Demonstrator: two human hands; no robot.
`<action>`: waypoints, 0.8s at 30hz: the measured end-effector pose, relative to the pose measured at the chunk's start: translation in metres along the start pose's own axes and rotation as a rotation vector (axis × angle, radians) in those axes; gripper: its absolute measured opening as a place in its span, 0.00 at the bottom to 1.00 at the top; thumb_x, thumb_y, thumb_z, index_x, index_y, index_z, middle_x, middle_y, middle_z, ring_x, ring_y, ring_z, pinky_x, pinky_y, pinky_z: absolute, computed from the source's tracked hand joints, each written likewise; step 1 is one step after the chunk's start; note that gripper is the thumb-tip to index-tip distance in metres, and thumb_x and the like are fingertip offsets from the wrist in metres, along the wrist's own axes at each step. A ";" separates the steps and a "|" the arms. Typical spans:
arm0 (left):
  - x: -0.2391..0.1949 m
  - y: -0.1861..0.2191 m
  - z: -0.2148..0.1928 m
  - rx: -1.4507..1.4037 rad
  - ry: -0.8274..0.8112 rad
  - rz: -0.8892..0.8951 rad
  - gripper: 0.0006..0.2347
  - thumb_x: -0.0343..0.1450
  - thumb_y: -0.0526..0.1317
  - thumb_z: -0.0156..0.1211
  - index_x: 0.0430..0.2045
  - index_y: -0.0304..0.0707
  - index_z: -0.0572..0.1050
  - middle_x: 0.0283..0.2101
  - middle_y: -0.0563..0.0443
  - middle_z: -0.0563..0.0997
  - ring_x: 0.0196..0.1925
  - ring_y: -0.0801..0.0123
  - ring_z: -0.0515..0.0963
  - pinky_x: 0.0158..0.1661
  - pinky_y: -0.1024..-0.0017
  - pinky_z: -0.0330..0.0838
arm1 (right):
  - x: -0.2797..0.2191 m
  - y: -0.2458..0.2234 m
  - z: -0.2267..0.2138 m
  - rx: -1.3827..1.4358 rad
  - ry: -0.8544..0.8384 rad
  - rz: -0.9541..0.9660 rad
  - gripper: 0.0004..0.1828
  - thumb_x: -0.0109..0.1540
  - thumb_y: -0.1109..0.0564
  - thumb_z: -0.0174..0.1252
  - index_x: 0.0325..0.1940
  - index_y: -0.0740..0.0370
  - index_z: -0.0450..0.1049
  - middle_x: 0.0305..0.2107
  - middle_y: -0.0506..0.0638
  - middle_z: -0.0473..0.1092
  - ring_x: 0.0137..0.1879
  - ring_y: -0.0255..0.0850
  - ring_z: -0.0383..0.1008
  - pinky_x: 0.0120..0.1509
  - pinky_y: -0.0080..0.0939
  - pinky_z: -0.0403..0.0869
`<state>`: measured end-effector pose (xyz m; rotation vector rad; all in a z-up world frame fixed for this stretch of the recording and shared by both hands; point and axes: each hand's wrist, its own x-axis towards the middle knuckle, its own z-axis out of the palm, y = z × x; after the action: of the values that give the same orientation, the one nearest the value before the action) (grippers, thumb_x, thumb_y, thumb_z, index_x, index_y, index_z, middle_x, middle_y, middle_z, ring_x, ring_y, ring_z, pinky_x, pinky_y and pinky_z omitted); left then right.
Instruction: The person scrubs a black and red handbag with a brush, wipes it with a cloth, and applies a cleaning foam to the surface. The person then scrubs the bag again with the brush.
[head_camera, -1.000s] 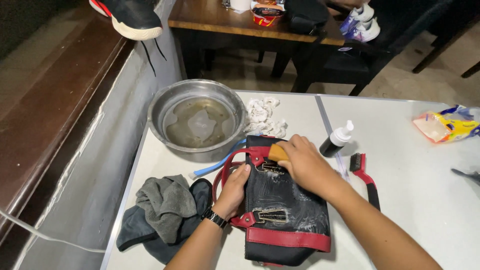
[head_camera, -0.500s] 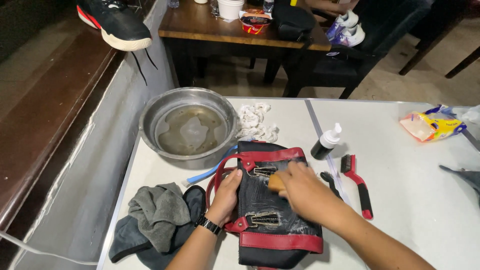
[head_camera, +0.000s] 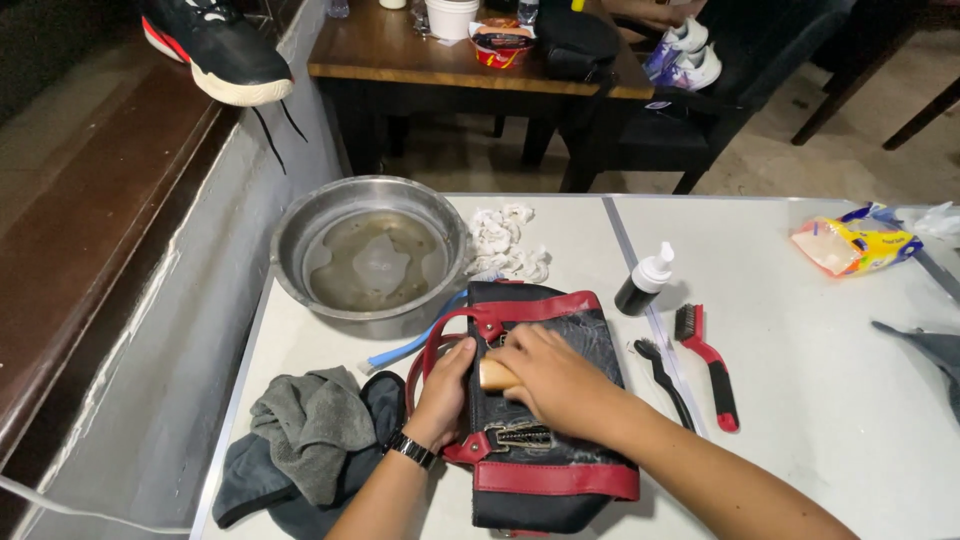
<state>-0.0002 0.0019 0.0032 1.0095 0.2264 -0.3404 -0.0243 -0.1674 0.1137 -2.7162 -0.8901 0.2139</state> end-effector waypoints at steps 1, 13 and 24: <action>0.001 -0.002 -0.001 -0.001 0.002 -0.004 0.17 0.74 0.47 0.53 0.51 0.35 0.77 0.50 0.43 0.83 0.48 0.64 0.81 0.49 0.70 0.73 | -0.007 -0.005 -0.002 0.002 -0.004 0.001 0.22 0.63 0.53 0.62 0.61 0.54 0.70 0.48 0.53 0.64 0.55 0.50 0.65 0.62 0.53 0.67; -0.007 0.005 0.003 0.133 -0.033 0.043 0.21 0.74 0.49 0.50 0.55 0.35 0.77 0.55 0.47 0.82 0.52 0.68 0.79 0.54 0.73 0.71 | -0.017 0.006 -0.007 0.042 -0.161 -0.010 0.21 0.61 0.55 0.66 0.57 0.51 0.70 0.48 0.49 0.66 0.52 0.47 0.65 0.60 0.49 0.64; 0.000 0.000 -0.003 0.281 0.051 0.190 0.23 0.74 0.51 0.47 0.57 0.35 0.76 0.62 0.50 0.79 0.63 0.71 0.76 0.63 0.73 0.65 | -0.047 -0.018 -0.022 0.180 -0.194 -0.095 0.20 0.67 0.51 0.56 0.64 0.53 0.69 0.46 0.52 0.64 0.52 0.49 0.66 0.62 0.48 0.64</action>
<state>-0.0004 0.0041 0.0019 1.3076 0.1287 -0.1759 -0.0673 -0.1865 0.1428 -2.5115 -0.9974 0.5191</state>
